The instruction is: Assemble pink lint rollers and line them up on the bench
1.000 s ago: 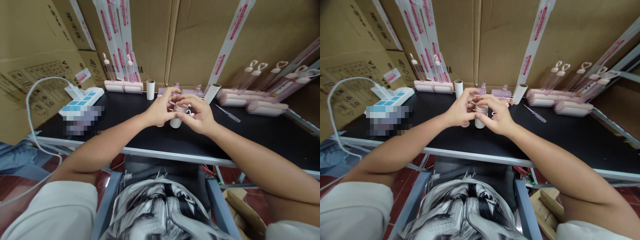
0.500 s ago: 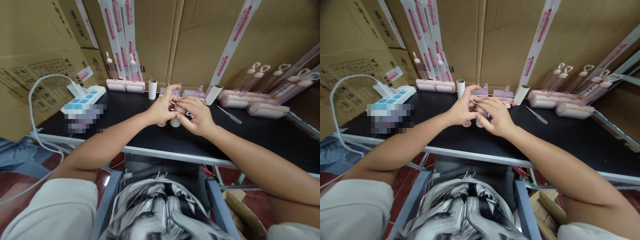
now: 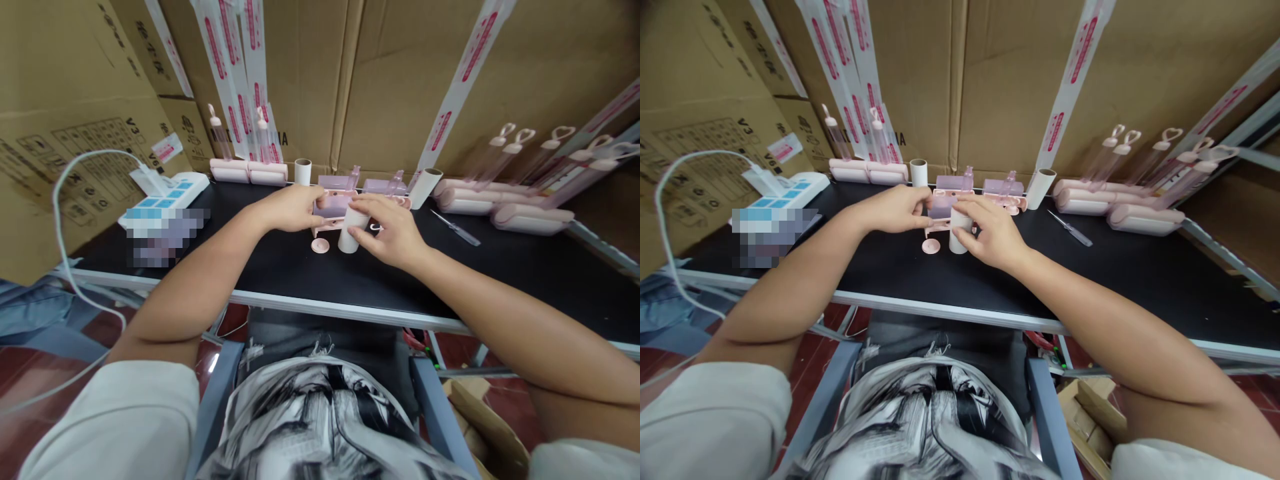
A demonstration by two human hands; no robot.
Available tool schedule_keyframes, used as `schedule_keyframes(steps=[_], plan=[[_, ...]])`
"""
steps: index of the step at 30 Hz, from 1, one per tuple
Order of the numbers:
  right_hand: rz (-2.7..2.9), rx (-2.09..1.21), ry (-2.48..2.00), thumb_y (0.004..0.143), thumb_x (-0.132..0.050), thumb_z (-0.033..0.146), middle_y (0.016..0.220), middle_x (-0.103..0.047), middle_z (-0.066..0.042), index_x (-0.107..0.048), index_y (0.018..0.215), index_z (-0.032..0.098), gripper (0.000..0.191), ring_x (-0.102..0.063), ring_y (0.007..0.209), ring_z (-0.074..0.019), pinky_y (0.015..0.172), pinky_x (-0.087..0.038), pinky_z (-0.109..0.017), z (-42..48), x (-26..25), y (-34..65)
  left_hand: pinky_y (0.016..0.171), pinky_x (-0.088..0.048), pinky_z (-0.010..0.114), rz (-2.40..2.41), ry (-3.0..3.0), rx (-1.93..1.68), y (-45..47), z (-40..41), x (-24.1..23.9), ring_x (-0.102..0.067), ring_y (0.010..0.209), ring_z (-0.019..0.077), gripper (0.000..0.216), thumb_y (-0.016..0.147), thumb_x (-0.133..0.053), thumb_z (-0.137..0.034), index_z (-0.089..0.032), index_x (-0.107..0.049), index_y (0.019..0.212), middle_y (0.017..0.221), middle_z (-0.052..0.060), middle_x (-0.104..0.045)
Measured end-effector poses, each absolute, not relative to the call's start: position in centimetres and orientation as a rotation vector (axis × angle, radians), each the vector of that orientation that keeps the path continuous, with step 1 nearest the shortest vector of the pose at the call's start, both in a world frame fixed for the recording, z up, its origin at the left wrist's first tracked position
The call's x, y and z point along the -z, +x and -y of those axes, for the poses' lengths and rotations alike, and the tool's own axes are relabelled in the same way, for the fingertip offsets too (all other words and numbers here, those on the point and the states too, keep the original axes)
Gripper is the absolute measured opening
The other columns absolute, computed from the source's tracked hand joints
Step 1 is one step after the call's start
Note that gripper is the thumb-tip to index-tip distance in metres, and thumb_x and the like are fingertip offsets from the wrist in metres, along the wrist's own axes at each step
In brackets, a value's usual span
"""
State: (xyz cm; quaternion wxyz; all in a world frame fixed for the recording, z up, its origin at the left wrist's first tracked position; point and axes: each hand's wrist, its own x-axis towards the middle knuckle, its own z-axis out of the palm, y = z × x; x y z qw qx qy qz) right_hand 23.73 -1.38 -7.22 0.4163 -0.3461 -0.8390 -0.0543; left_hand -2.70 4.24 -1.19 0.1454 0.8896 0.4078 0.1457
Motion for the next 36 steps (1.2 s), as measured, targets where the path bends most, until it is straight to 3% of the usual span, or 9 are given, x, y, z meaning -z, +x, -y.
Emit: schedule_keyframes(steps=[5,11,15,22,24,30,36], plan=[[2.105,0.120,-0.838,0.099,-0.068,0.035,0.138,-0.079,-0.019,-0.077,0.132,0.019,0.037,-0.075,0.130,-0.0364,0.102,-0.064,-0.054,1.0,7.3,23.9,0.066,-0.036,0.030,-1.198,2.511,-0.122,-2.1,-3.9,1.3,-0.061,0.066,0.0182,0.028,0.081,-0.082,-0.040,-0.022,-0.062,0.090,0.074,-0.002,-0.068],[2.059,0.154,-0.703,0.096,-0.076,0.032,0.130,-0.082,-0.014,-0.078,0.129,0.024,0.035,-0.078,0.123,-0.0368,0.106,-0.063,-0.059,0.1,7.9,24.2,0.070,-0.037,0.028,-1.273,2.642,-0.005,-1.7,-3.7,1.2,-0.063,0.071,0.0163,0.013,0.091,-0.072,-0.028,-0.019,-0.070,0.100,0.085,0.001,-0.075],[2.046,0.128,-0.734,0.095,-0.076,0.033,0.131,-0.082,-0.013,-0.078,0.130,0.026,0.035,-0.077,0.124,-0.0376,0.107,-0.063,-0.061,0.0,7.8,24.2,0.068,-0.036,0.028,-1.304,2.713,-0.025,-1.6,-3.0,0.5,-0.064,0.073,0.0168,0.016,0.094,-0.071,-0.031,-0.018,-0.075,0.101,0.089,0.004,-0.078],[1.861,0.048,-0.828,0.095,-0.077,0.045,0.129,-0.080,-0.012,-0.075,0.135,0.026,0.044,-0.078,0.108,-0.0341,0.082,-0.069,-0.049,0.0,7.0,24.8,0.076,-0.045,0.030,-1.113,2.798,0.163,-0.4,-0.6,0.3,-0.076,0.097,0.0235,0.039,0.091,-0.076,-0.033,-0.021,-0.080,0.128,0.117,0.007,-0.085],[1.807,0.023,-0.837,0.096,-0.076,0.049,0.128,-0.079,-0.012,-0.074,0.135,0.027,0.046,-0.077,0.103,-0.0329,0.081,-0.068,-0.049,-0.1,6.9,25.1,0.076,-0.045,0.032,-1.143,2.824,0.221,-0.1,-0.3,0.6,-0.077,0.101,0.0263,0.038,0.090,-0.076,-0.032,-0.021,-0.081,0.127,0.123,0.010,-0.084],[1.696,-0.040,-0.797,0.096,-0.077,0.059,0.117,-0.077,-0.010,-0.074,0.131,0.028,0.048,-0.076,0.100,-0.0312,0.086,-0.069,-0.051,-0.8,7.0,25.8,0.071,-0.043,0.033,-1.073,2.797,0.200,-0.1,-0.7,1.4,-0.072,0.080,0.0240,0.019,0.089,-0.071,-0.030,-0.020,-0.083,0.100,0.098,0.008,-0.083],[1.637,-0.081,-0.718,0.095,-0.077,0.064,0.128,-0.076,-0.012,-0.070,0.136,0.030,0.053,-0.077,0.111,-0.0338,0.096,-0.068,-0.057,-1.2,6.8,26.3,0.074,-0.046,0.032,-0.960,2.722,-0.076,0.2,-1.6,1.7,-0.067,0.076,0.0203,0.013,0.084,-0.069,-0.027,-0.018,-0.079,0.082,0.082,0.005,-0.075]])
